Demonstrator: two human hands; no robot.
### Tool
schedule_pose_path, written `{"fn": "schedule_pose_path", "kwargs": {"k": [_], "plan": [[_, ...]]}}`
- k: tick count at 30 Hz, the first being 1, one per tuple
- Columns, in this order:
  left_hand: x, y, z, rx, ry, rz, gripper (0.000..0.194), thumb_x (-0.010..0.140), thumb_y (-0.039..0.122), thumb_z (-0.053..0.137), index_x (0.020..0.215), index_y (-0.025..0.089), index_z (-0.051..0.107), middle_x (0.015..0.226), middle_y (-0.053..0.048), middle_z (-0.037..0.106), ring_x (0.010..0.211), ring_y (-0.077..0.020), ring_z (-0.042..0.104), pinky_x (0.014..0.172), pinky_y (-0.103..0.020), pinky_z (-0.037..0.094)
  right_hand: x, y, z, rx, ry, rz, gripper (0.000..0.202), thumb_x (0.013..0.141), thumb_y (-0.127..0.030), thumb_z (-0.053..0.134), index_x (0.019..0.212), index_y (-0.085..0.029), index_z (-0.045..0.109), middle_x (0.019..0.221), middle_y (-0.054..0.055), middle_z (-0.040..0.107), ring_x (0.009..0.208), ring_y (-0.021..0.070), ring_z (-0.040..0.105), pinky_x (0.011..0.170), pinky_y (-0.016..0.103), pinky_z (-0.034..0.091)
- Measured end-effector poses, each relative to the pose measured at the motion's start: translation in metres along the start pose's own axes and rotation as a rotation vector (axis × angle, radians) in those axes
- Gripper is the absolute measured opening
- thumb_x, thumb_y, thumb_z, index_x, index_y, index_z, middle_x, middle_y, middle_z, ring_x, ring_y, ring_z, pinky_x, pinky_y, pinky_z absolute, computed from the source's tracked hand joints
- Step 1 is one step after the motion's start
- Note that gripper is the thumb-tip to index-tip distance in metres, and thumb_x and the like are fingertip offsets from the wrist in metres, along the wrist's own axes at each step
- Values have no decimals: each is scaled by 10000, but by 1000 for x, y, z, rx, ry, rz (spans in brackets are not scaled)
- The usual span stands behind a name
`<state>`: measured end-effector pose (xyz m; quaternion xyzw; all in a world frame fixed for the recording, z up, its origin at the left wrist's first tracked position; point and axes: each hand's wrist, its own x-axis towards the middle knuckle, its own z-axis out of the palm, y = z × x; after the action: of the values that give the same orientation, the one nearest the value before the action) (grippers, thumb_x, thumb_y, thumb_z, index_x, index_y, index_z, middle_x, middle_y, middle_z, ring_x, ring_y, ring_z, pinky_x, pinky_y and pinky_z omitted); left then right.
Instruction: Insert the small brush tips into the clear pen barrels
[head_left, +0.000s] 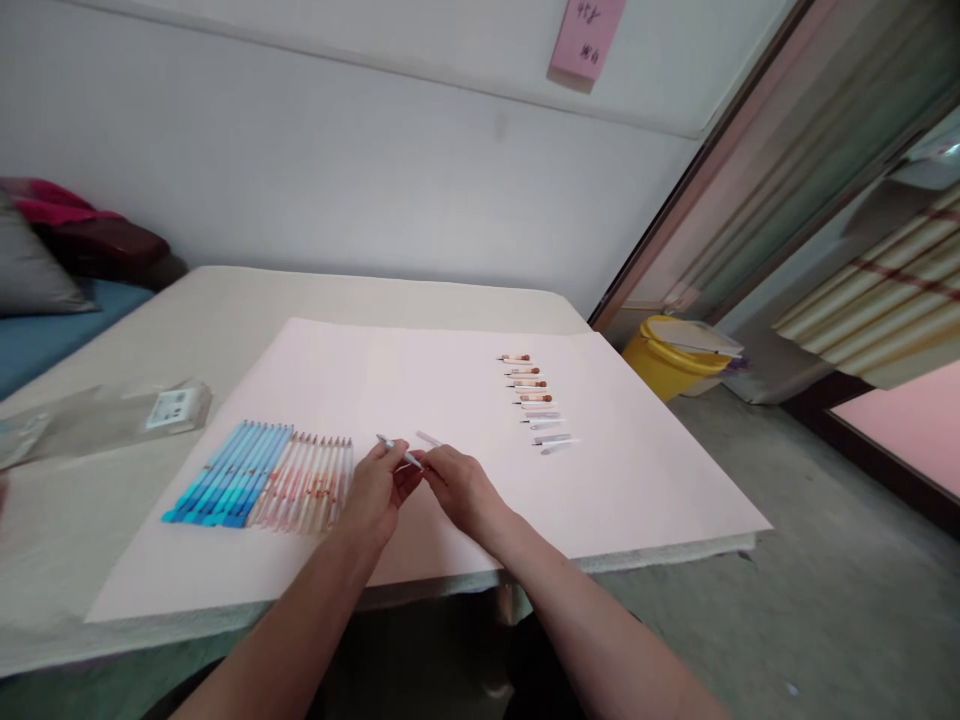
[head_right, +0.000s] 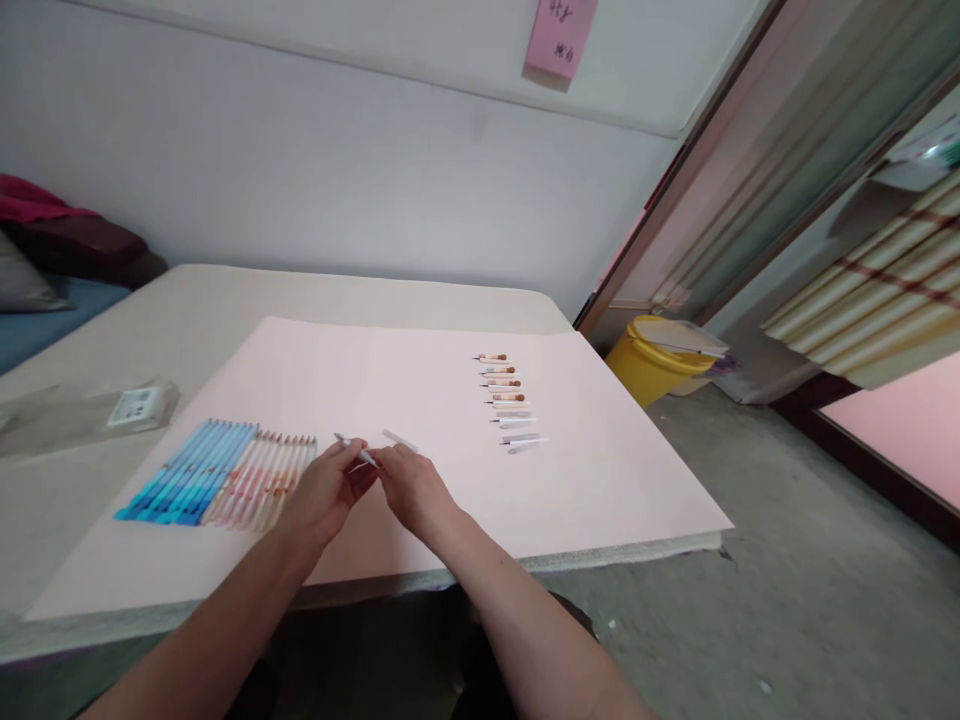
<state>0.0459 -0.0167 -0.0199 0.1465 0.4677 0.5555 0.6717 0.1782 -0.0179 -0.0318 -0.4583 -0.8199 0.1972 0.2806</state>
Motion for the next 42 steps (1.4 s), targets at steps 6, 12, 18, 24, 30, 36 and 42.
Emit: {"fn": "schedule_pose_path", "kwargs": {"k": [6, 12, 18, 24, 30, 36, 42], "plan": [[1, 0, -2, -15, -46, 11, 73, 717, 147, 633, 741, 133, 565, 712, -39, 613, 622, -99, 589, 608, -222, 494, 1, 0, 0, 60, 24, 33, 144, 855, -137, 463, 889, -204, 586, 786, 13, 571, 732, 122, 524, 659, 224, 390], [5, 2, -5, -31, -47, 6, 59, 725, 124, 619, 737, 128, 561, 717, -61, 620, 618, -111, 590, 594, -233, 499, 4, -2, -1, 117, 20, 99, 105, 818, -129, 493, 737, -184, 531, 716, -7, 560, 644, 102, 510, 609, 212, 376], [5, 7, -6, -17, -1, 15, 85, 701, 127, 643, 755, 127, 578, 729, -65, 628, 637, -115, 601, 584, -221, 493, 6, -4, -3, 111, -8, 100, 129, 804, -110, 460, 722, -186, 524, 699, -7, 559, 633, 102, 509, 610, 213, 371], [4, 6, -6, 20, 0, 64, 128, 680, 164, 669, 768, 126, 585, 763, -73, 638, 661, -122, 605, 608, -232, 487, 6, -5, -4, 124, 3, 101, 120, 802, -114, 463, 724, -188, 516, 689, -12, 558, 635, 101, 511, 613, 208, 369], [-1, 1, -1, 33, -52, 70, 143, 662, 210, 684, 742, 131, 594, 739, -49, 632, 651, -116, 592, 607, -236, 474, 6, -7, -2, 121, 19, 108, 126, 826, -153, 460, 713, -192, 502, 697, -8, 569, 651, 110, 527, 615, 216, 379], [1, 2, -2, 36, -35, 70, 149, 649, 209, 689, 732, 132, 591, 732, -52, 629, 648, -122, 589, 592, -236, 466, 5, -5, 1, 128, -1, 121, 120, 818, -126, 441, 729, -195, 484, 690, -14, 572, 625, 108, 530, 591, 216, 378], [1, 1, -3, 56, -53, 107, 138, 678, 229, 668, 734, 134, 585, 741, -51, 626, 647, -117, 585, 619, -244, 471, 4, -4, 3, 203, 0, 148, 135, 828, -113, 414, 760, -190, 502, 671, -18, 571, 594, 98, 529, 573, 209, 377]]}}
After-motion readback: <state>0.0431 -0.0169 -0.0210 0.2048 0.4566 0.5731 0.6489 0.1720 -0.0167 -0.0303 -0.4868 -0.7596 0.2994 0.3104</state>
